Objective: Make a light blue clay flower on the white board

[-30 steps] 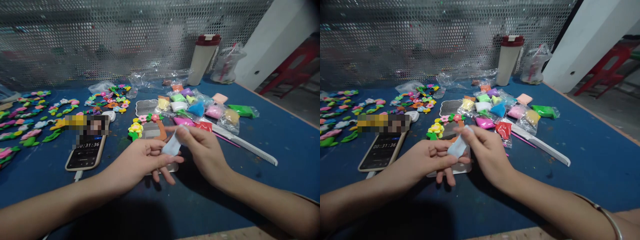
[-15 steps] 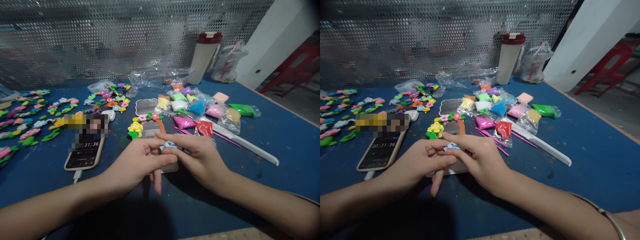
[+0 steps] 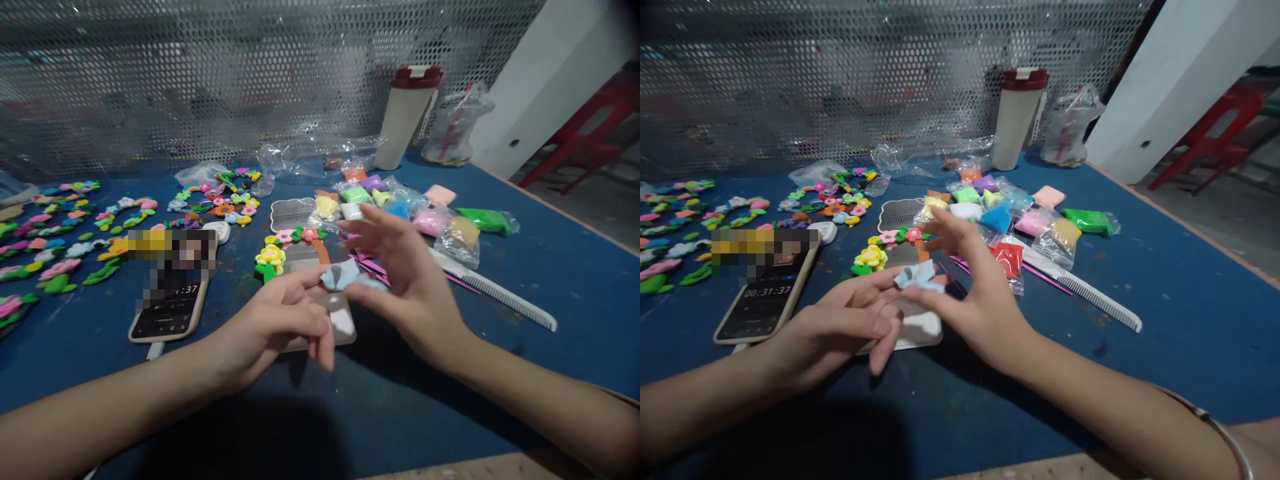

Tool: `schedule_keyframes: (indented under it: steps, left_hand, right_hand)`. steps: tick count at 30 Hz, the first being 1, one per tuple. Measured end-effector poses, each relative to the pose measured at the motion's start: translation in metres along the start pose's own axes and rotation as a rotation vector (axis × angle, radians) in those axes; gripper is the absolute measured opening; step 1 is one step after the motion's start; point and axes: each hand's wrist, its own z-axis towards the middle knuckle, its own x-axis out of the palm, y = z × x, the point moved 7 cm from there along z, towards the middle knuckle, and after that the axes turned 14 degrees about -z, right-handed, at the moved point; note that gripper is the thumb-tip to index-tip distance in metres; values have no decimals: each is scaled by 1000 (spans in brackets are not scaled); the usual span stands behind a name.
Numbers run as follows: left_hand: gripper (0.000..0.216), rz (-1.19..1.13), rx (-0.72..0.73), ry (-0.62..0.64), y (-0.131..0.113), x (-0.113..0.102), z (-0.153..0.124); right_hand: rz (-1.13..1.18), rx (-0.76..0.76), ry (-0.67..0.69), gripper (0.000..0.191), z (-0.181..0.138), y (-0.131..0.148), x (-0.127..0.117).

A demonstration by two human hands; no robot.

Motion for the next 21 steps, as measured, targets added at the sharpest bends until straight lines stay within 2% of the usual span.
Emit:
schedule_keyframes:
  steps: [2, 4, 5, 10, 11, 14, 17, 19, 21]
  left_hand:
    - [51, -7, -36, 41, 1, 0, -2]
    - [46, 58, -77, 39, 4, -1, -3]
    - [40, 100, -92, 23, 4, -2, -4]
    - [26, 161, -111, -20, 5, -1, -5]
    - [27, 149, -114, -16, 5, 1, -5]
    - [32, 110, -126, 11, 8, 4, -5]
    - [39, 63, -125, 59, 7, 9, -4]
    - [43, 25, -109, 76, 5, 10, -3]
    - [46, -18, -87, 74, 1, 10, -3]
  right_hand:
    - [-92, -18, 156, 55, -2, 2, 11]
    - [-160, -16, 247, 30, -5, 4, 18]
    - [-172, -14, 261, 20, -6, 6, 19]
    - [-123, 51, 245, 7, -7, 10, 18]
    - [-117, 82, 253, 9, -8, 8, 18]
    - [-63, 199, 284, 31, -10, 2, 20]
    - [75, 299, 306, 39, -11, -7, 22]
    - [96, 308, 265, 39, -8, -12, 19]
    - [67, 283, 167, 35, -5, -16, 12]
